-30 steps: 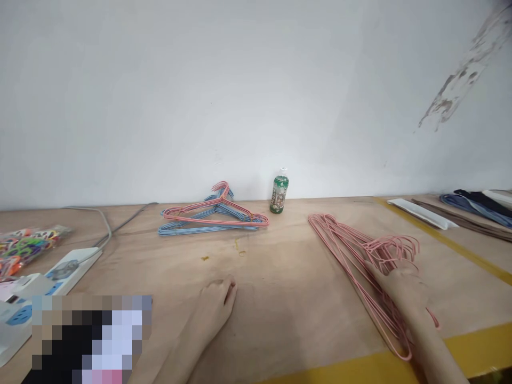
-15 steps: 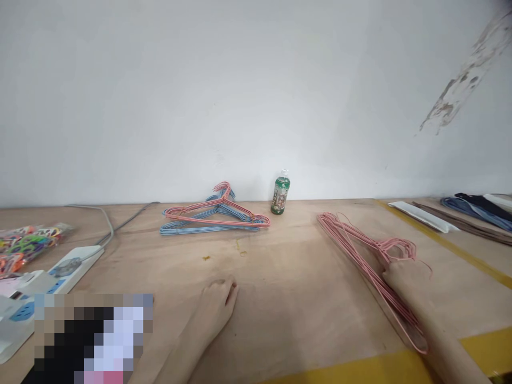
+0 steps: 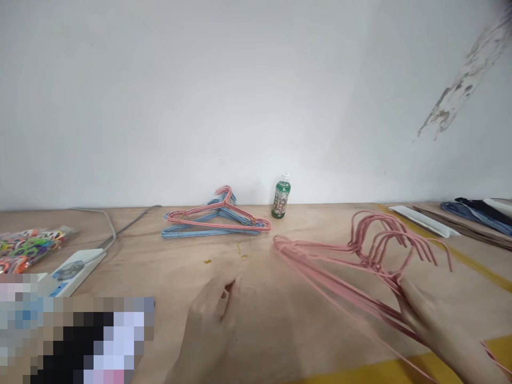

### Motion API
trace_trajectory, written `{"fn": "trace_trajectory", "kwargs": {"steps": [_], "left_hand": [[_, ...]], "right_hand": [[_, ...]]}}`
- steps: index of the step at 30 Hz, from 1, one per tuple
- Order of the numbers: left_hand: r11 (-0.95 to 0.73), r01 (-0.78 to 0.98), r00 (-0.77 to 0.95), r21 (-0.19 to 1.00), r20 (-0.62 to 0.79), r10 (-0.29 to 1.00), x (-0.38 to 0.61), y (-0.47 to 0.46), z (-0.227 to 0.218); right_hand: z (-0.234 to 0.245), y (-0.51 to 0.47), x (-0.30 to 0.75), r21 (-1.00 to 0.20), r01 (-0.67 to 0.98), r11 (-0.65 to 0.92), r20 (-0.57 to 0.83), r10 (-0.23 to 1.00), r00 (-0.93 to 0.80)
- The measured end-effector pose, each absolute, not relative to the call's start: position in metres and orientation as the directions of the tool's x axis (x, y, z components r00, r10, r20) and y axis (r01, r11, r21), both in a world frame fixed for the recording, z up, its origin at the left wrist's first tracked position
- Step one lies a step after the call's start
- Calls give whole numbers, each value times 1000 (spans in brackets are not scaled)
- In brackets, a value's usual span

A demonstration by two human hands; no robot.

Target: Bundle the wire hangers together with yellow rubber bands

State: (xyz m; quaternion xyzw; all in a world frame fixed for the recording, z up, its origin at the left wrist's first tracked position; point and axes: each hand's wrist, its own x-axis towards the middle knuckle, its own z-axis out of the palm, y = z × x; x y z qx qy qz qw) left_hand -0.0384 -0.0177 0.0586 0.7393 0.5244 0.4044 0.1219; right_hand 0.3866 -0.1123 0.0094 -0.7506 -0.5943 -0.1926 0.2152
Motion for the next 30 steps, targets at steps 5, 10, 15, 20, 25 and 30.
{"fn": "trace_trajectory", "kwargs": {"steps": [5, 10, 15, 20, 25, 30], "left_hand": [[-607, 674, 228, 420, 664, 712, -27, -75, 81], [-529, 828, 401, 185, 463, 790, -24, -74, 63], [-387, 908, 372, 160, 117, 921, -30, -47, 48], [-291, 953, 288, 86, 50, 956, -23, -39, 47], [-297, 944, 291, 143, 62, 955, -21, -32, 37], [-278, 907, 251, 315, 123, 960, -24, -27, 29]], "right_hand": [[30, -109, 318, 144, 970, 195, 551, 798, -243], [28, -82, 256, 209, 887, 411, 609, 655, -447], [12, -59, 228, 155, 846, 510, 610, 624, -487], [6, -43, 214, 102, 869, 484, 528, 714, -460], [-3, -40, 207, 138, 879, 456, 616, 656, -437], [8, -51, 199, -32, 890, 455, 586, 730, -353]]}}
